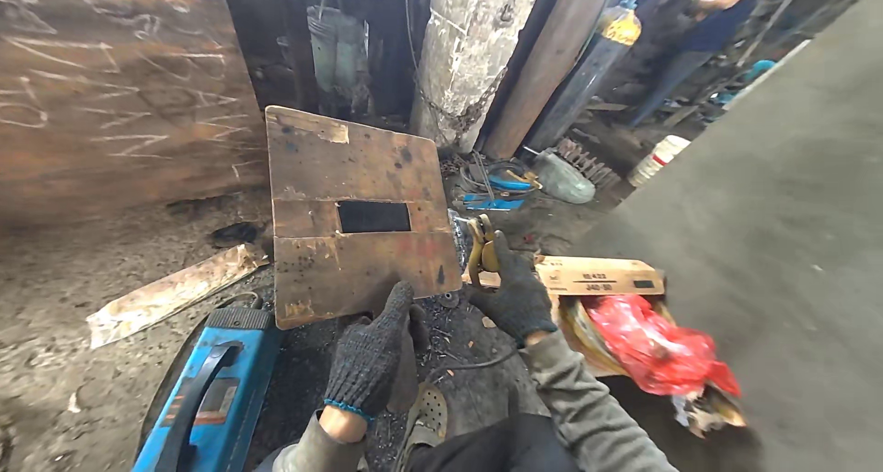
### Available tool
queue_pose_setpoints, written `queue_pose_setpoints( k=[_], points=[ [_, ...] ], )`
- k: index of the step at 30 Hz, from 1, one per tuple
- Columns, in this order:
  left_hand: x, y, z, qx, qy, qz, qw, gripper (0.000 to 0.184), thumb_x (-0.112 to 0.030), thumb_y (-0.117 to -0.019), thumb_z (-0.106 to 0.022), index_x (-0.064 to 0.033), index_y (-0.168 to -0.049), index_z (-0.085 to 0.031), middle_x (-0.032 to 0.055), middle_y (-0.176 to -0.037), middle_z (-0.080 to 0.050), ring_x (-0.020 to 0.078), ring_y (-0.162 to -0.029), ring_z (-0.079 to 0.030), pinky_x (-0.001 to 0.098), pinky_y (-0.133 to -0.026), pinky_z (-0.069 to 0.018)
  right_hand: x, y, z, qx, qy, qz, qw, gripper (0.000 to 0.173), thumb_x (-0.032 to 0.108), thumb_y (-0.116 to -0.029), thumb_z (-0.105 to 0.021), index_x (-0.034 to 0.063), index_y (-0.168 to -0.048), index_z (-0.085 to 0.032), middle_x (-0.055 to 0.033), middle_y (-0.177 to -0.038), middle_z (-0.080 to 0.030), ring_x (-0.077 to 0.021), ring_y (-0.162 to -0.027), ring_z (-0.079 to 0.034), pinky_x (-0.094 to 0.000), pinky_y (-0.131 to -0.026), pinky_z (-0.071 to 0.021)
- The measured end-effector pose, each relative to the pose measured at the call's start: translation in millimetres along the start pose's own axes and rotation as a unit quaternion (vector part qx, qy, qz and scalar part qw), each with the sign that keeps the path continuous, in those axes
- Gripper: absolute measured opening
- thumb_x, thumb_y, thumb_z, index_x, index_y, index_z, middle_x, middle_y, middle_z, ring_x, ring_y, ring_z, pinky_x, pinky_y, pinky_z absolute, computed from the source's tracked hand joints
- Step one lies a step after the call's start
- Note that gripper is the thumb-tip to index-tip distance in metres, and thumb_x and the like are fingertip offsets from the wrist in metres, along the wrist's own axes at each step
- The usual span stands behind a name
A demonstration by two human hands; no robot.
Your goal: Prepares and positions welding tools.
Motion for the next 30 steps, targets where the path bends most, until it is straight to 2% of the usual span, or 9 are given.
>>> queue_pose_setpoints(
  k=[5, 10, 14, 19, 27, 30],
  points=[
    [1.9, 1.7, 2.8, -0.012, -0.011, 0.027, 0.999, 0.036, -0.042, -0.1015, -0.063, -0.0099, -0.093, -0.074, 0.0051, -0.074, -0.073, 0.0194, -0.064, -0.072, 0.0371, -0.062, -0.0637, 0.9, -1.5, -0.1, -0.001, 0.007, -0.007, 1.000, 0.120, 0.071, -0.0681, -0.078, 0.0342, -0.166, -0.018, -0.0168, -0.142, -0.056, -0.0346, -0.116, -0.065, -0.0579, -0.089, -0.0571],
    [1.3, 0.9, 1.4, -0.002, 0.006, 0.012, 1.000, 0.035, -0.040, -0.1024, -0.062, -0.0083, -0.093, -0.074, 0.0068, -0.074, -0.073, 0.0209, -0.063, -0.072, 0.0382, -0.060, -0.0642, 2.0, -3.4, 0.4, 0.000, -0.001, -0.006, 1.000, 0.120, 0.070, -0.0676, -0.079, 0.0336, -0.165, -0.019, -0.0156, -0.142, -0.056, -0.0337, -0.117, -0.064, -0.0572, -0.090, -0.0571],
    [4.4, -0.7, 1.2, 0.009, -0.006, 0.012, 1.000, 0.039, -0.044, -0.1024, -0.059, -0.0105, -0.089, -0.074, 0.0050, -0.072, -0.072, 0.0201, -0.062, -0.071, 0.0384, -0.060, -0.0632, 2.9, -3.8, -0.2, -0.003, -0.007, -0.006, 1.000, 0.121, 0.071, -0.0668, -0.078, 0.0321, -0.165, -0.021, -0.0165, -0.144, -0.055, -0.0342, -0.118, -0.064, -0.0590, -0.091, -0.0564],
    [5.1, -1.0, -0.2, 0.007, 0.015, 0.010, 1.000, 0.037, -0.040, -0.1031, -0.060, -0.0069, -0.093, -0.073, 0.0079, -0.074, -0.072, 0.0220, -0.062, -0.071, 0.0385, -0.060, -0.0640, 3.5, -3.7, -0.1, -0.003, -0.001, -0.007, 1.000, 0.120, 0.071, -0.0672, -0.078, 0.0323, -0.165, -0.020, -0.0154, -0.141, -0.057, -0.0339, -0.119, -0.063, -0.0575, -0.091, -0.0566],
    [9.7, -2.7, -0.1, 0.011, -0.003, 0.020, 1.000, 0.040, -0.045, -0.1017, -0.061, -0.0094, -0.089, -0.074, 0.0066, -0.073, -0.072, 0.0213, -0.062, -0.071, 0.0388, -0.061, -0.0635, 2.7, -5.0, -2.0, 0.004, -0.004, -0.009, 1.000, 0.122, 0.070, -0.0662, -0.079, 0.0332, -0.166, -0.019, -0.0145, -0.145, -0.056, -0.0339, -0.121, -0.063, -0.0578, -0.092, -0.0563],
    [7.5, -1.1, -0.4, 0.015, 0.005, 0.009, 1.000, 0.038, -0.042, -0.1025, -0.061, -0.0085, -0.091, -0.074, 0.0072, -0.074, -0.072, 0.0221, -0.063, -0.071, 0.0391, -0.061, -0.0638, 2.7, -5.4, -3.0, 0.006, 0.004, -0.010, 1.000, 0.122, 0.069, -0.0664, -0.080, 0.0339, -0.166, -0.018, -0.0149, -0.144, -0.055, -0.0337, -0.119, -0.063, -0.0573, -0.092, -0.0564]
  ],
)
Point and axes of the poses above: each hand's wrist, its own y-axis away from the middle knuckle, its own z-axis out of the back of the hand, x = y × z, the point moved 8 cm from there along -y, towards the middle knuckle
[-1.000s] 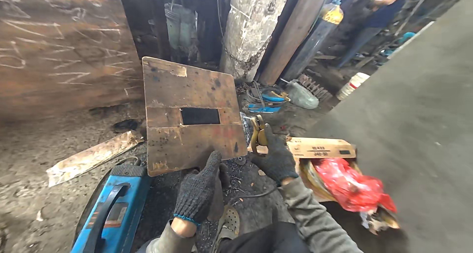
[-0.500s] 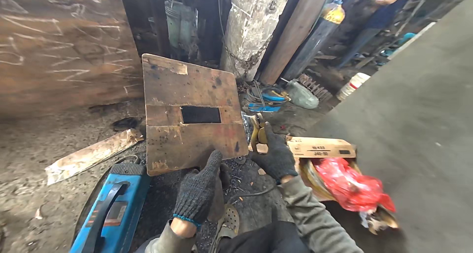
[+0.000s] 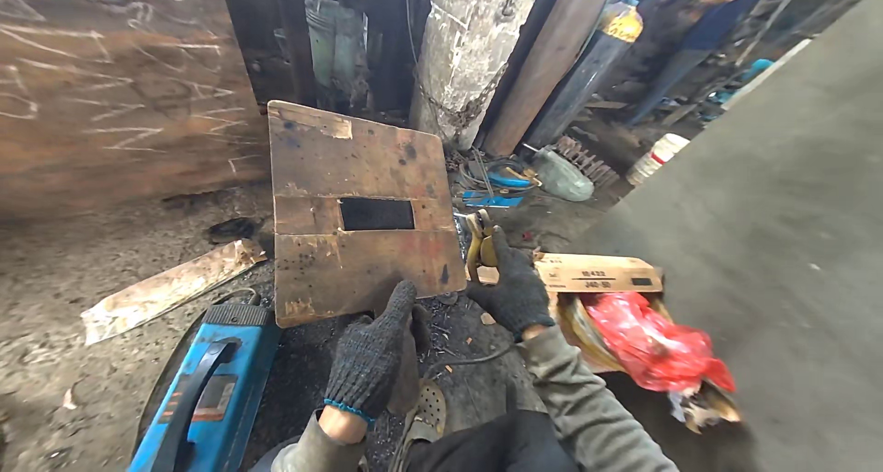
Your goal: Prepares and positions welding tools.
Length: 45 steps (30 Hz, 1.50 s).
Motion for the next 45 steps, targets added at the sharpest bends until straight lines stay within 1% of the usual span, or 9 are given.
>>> queue_pose_setpoints(
  k=[3, 13, 20, 23, 27, 30, 37, 41, 45],
  points=[
    [-0.5, 0.7, 0.1, 0.003, -0.007, 0.002, 1.000, 0.040, -0.044, -0.1027, -0.059, -0.0097, -0.088, -0.074, 0.0066, -0.073, -0.072, 0.0216, -0.062, -0.071, 0.0387, -0.060, -0.0634, 0.3, 0.2, 0.2, -0.003, 0.002, 0.001, 1.000, 0.122, 0.070, -0.0655, -0.080, 0.0340, -0.165, -0.019, -0.0141, -0.144, -0.055, -0.0334, -0.119, -0.064, -0.0571, -0.092, -0.0567],
    [1.2, 2.9, 0.7, 0.001, -0.022, 0.005, 1.000, 0.040, -0.047, -0.1008, -0.061, -0.0122, -0.088, -0.075, 0.0044, -0.073, -0.072, 0.0194, -0.062, -0.070, 0.0375, -0.060, -0.0625, 0.8, 1.1, -0.1, -0.014, 0.001, 0.003, 1.000, 0.122, 0.070, -0.0653, -0.080, 0.0333, -0.165, -0.020, -0.0150, -0.143, -0.056, -0.0333, -0.117, -0.065, -0.0569, -0.091, -0.0572],
    [2.8, 3.7, -2.2, 0.013, 0.008, 0.008, 1.000, 0.041, -0.045, -0.1017, -0.061, -0.0093, -0.087, -0.075, 0.0071, -0.071, -0.072, 0.0213, -0.060, -0.070, 0.0385, -0.059, -0.0628, 1.9, 1.2, -1.2, -0.029, 0.011, 0.015, 0.999, 0.121, 0.072, -0.0659, -0.078, 0.0319, -0.165, -0.022, -0.0132, -0.140, -0.059, -0.0309, -0.116, -0.065, -0.0549, -0.090, -0.0576],
    [2.9, 3.3, -3.5, 0.022, 0.000, 0.017, 1.000, 0.044, -0.047, -0.1025, -0.058, -0.0098, -0.086, -0.075, 0.0064, -0.071, -0.071, 0.0208, -0.060, -0.069, 0.0384, -0.059, -0.0622, -0.9, 1.4, -0.5, -0.022, 0.006, 0.009, 1.000, 0.120, 0.070, -0.0656, -0.079, 0.0333, -0.165, -0.022, -0.0146, -0.144, -0.057, -0.0331, -0.118, -0.065, -0.0568, -0.092, -0.0570],
    [1.9, 4.7, -3.2, 0.035, 0.015, 0.027, 0.999, 0.045, -0.046, -0.1033, -0.057, -0.0091, -0.087, -0.075, 0.0068, -0.073, -0.071, 0.0205, -0.062, -0.069, 0.0377, -0.060, -0.0619, -1.4, 4.1, 0.5, -0.020, -0.002, 0.011, 1.000, 0.118, 0.066, -0.0669, -0.082, 0.0337, -0.164, -0.023, -0.0187, -0.144, -0.056, -0.0387, -0.117, -0.064, -0.0629, -0.089, -0.0560],
    [0.0, 4.6, -2.9, 0.036, 0.034, 0.019, 0.999, 0.044, -0.045, -0.1038, -0.057, -0.0079, -0.087, -0.075, 0.0079, -0.073, -0.071, 0.0206, -0.061, -0.069, 0.0376, -0.060, -0.0622, -1.2, 4.3, 0.9, -0.023, 0.000, 0.013, 1.000, 0.120, 0.067, -0.0667, -0.081, 0.0361, -0.165, -0.020, -0.0196, -0.142, -0.056, -0.0394, -0.112, -0.066, -0.0637, -0.085, -0.0563],
    [-3.3, 6.2, -1.5, 0.020, 0.031, 0.014, 0.999, 0.043, -0.043, -0.1040, -0.057, -0.0075, -0.086, -0.074, 0.0078, -0.071, -0.071, 0.0210, -0.060, -0.069, 0.0379, -0.059, -0.0616, 3.8, 6.6, 4.7, -0.004, -0.002, 0.006, 1.000, 0.118, 0.068, -0.0684, -0.080, 0.0333, -0.165, -0.021, -0.0194, -0.144, -0.055, -0.0387, -0.116, -0.064, -0.0623, -0.088, -0.0557],
    [-1.8, 3.0, 2.6, 0.000, 0.015, 0.002, 1.000, 0.040, -0.044, -0.1017, -0.062, -0.0080, -0.091, -0.075, 0.0078, -0.075, -0.073, 0.0226, -0.064, -0.072, 0.0401, -0.061, -0.0642, 3.6, 5.3, 5.5, -0.003, 0.000, -0.001, 1.000, 0.118, 0.068, -0.0691, -0.079, 0.0335, -0.165, -0.020, -0.0181, -0.143, -0.056, -0.0369, -0.116, -0.065, -0.0603, -0.089, -0.0566],
    [-2.6, 2.4, 4.7, -0.018, 0.024, 0.023, 0.999, 0.037, -0.042, -0.1005, -0.064, -0.0060, -0.097, -0.073, 0.0086, -0.076, -0.074, 0.0229, -0.064, -0.073, 0.0397, -0.060, -0.0651, 2.6, 4.0, 3.0, 0.005, -0.005, -0.010, 1.000, 0.121, 0.070, -0.0668, -0.080, 0.0388, -0.165, -0.016, -0.0162, -0.143, -0.056, -0.0360, -0.115, -0.065, -0.0605, -0.089, -0.0564]
  ],
)
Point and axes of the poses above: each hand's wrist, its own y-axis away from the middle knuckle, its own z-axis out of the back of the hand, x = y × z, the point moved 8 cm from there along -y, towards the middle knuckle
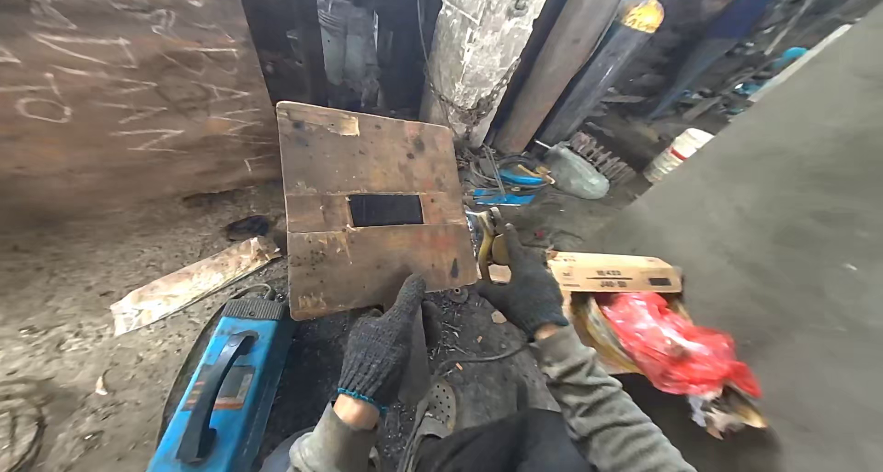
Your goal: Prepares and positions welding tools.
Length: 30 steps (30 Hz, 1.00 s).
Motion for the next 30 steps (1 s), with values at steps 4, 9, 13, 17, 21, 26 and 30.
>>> queue_pose_setpoints(
  k=[4, 9, 13, 17, 21, 26, 30],
  points=[
    [3.6, -3.4, 3.7, -0.007, -0.007, 0.028, 1.000, 0.041, -0.046, -0.0997, -0.064, -0.0071, -0.097, -0.074, 0.0078, -0.077, -0.075, 0.0229, -0.066, -0.074, 0.0401, -0.062, -0.0660, 0.0, 1.2, 0.0, 0.006, -0.005, -0.001, 1.000, 0.120, 0.070, -0.0675, -0.080, 0.0390, -0.165, -0.017, -0.0155, -0.145, -0.055, -0.0348, -0.117, -0.064, -0.0607, -0.091, -0.0558],
    [5.2, -5.9, 8.1, 0.001, -0.009, 0.036, 0.999, 0.042, -0.048, -0.0993, -0.064, -0.0072, -0.091, -0.074, 0.0070, -0.076, -0.074, 0.0209, -0.066, -0.073, 0.0389, -0.064, -0.0650, 0.9, 2.4, -0.2, -0.004, -0.007, 0.004, 1.000, 0.119, 0.069, -0.0674, -0.081, 0.0370, -0.165, -0.020, -0.0183, -0.147, -0.053, -0.0400, -0.119, -0.063, -0.0653, -0.091, -0.0541],
    [6.7, -6.7, 8.6, 0.005, 0.012, 0.050, 0.999, 0.043, -0.047, -0.1000, -0.064, -0.0064, -0.092, -0.074, 0.0081, -0.076, -0.074, 0.0214, -0.066, -0.073, 0.0387, -0.064, -0.0652, 4.8, 3.8, 1.0, -0.001, -0.013, 0.006, 1.000, 0.119, 0.066, -0.0682, -0.083, 0.0357, -0.165, -0.021, -0.0198, -0.148, -0.053, -0.0430, -0.120, -0.062, -0.0681, -0.090, -0.0527],
    [5.6, -6.4, 7.8, 0.008, 0.002, 0.043, 0.999, 0.044, -0.048, -0.1000, -0.063, -0.0069, -0.090, -0.074, 0.0081, -0.076, -0.074, 0.0220, -0.066, -0.073, 0.0394, -0.064, -0.0650, 5.6, 3.9, 2.1, 0.007, -0.004, 0.001, 1.000, 0.119, 0.065, -0.0691, -0.082, 0.0354, -0.165, -0.019, -0.0198, -0.144, -0.055, -0.0409, -0.117, -0.063, -0.0656, -0.089, -0.0541],
    [1.5, -5.2, 7.9, 0.003, -0.001, 0.034, 0.999, 0.042, -0.046, -0.1008, -0.062, -0.0075, -0.090, -0.075, 0.0079, -0.075, -0.074, 0.0215, -0.064, -0.073, 0.0390, -0.062, -0.0646, 5.3, 3.1, 1.7, 0.003, 0.004, -0.004, 1.000, 0.121, 0.067, -0.0675, -0.081, 0.0359, -0.165, -0.018, -0.0181, -0.144, -0.055, -0.0390, -0.116, -0.064, -0.0635, -0.089, -0.0551],
    [4.4, -7.0, 8.4, 0.007, -0.019, 0.032, 0.999, 0.045, -0.051, -0.0998, -0.062, -0.0094, -0.089, -0.075, 0.0066, -0.075, -0.074, 0.0213, -0.065, -0.073, 0.0393, -0.063, -0.0646, 3.4, 1.0, -1.2, 0.008, 0.008, -0.015, 1.000, 0.121, 0.070, -0.0664, -0.081, 0.0384, -0.165, -0.017, -0.0172, -0.144, -0.055, -0.0379, -0.115, -0.065, -0.0628, -0.088, -0.0554],
    [4.2, -7.1, 10.1, -0.003, -0.010, 0.031, 0.999, 0.041, -0.047, -0.0985, -0.066, -0.0065, -0.094, -0.074, 0.0084, -0.076, -0.073, 0.0223, -0.065, -0.073, 0.0401, -0.062, -0.0650, 4.8, 0.8, -1.3, 0.000, 0.004, -0.009, 1.000, 0.120, 0.069, -0.0662, -0.081, 0.0392, -0.165, -0.018, -0.0184, -0.142, -0.056, -0.0387, -0.114, -0.065, -0.0642, -0.087, -0.0549]
  ],
)
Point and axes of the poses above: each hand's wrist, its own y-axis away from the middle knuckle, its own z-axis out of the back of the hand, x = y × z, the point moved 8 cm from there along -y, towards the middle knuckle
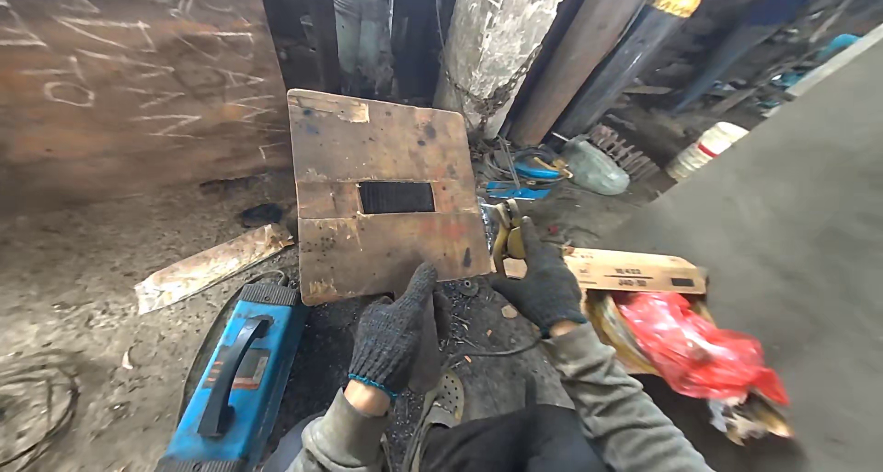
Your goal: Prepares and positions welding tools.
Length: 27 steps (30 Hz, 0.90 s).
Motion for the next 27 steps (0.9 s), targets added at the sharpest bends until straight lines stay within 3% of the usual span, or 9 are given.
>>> queue_pose_setpoints(
  k=[6, 17, 20, 27],
  points=[
    [3.0, -1.1, 1.0, 0.000, -0.016, 0.011, 1.000, 0.045, -0.052, -0.0978, -0.064, -0.0081, -0.093, -0.074, 0.0072, -0.076, -0.074, 0.0220, -0.067, -0.074, 0.0410, -0.064, -0.0656, 0.5, 0.3, 0.2, 0.010, -0.001, -0.002, 1.000, 0.123, 0.070, -0.0660, -0.081, 0.0372, -0.165, -0.017, -0.0192, -0.141, -0.057, -0.0392, -0.113, -0.065, -0.0644, -0.087, -0.0546],
    [-2.6, 2.4, 2.6, -0.010, -0.014, 0.006, 1.000, 0.040, -0.047, -0.0978, -0.067, -0.0080, -0.090, -0.074, 0.0062, -0.073, -0.073, 0.0198, -0.064, -0.072, 0.0376, -0.061, -0.0642, 1.8, 0.2, -1.3, -0.005, 0.006, 0.010, 1.000, 0.120, 0.070, -0.0667, -0.080, 0.0395, -0.165, -0.018, -0.0187, -0.140, -0.057, -0.0392, -0.111, -0.066, -0.0640, -0.085, -0.0556],
    [-3.6, 2.6, 0.0, 0.002, 0.022, 0.004, 1.000, 0.039, -0.042, -0.0995, -0.066, -0.0052, -0.090, -0.073, 0.0086, -0.072, -0.072, 0.0214, -0.062, -0.072, 0.0379, -0.060, -0.0639, 1.4, 0.5, -1.7, 0.000, 0.001, 0.009, 1.000, 0.121, 0.070, -0.0669, -0.081, 0.0380, -0.165, -0.018, -0.0189, -0.144, -0.055, -0.0408, -0.117, -0.064, -0.0656, -0.088, -0.0545],
    [-2.4, 0.3, -1.5, 0.013, 0.007, -0.009, 1.000, 0.042, -0.045, -0.1009, -0.063, -0.0059, -0.091, -0.074, 0.0085, -0.075, -0.073, 0.0226, -0.064, -0.073, 0.0392, -0.061, -0.0648, 0.8, 2.0, 0.9, -0.002, -0.001, 0.001, 1.000, 0.120, 0.068, -0.0687, -0.080, 0.0364, -0.165, -0.017, -0.0197, -0.143, -0.055, -0.0402, -0.113, -0.065, -0.0639, -0.087, -0.0552]
  ],
)
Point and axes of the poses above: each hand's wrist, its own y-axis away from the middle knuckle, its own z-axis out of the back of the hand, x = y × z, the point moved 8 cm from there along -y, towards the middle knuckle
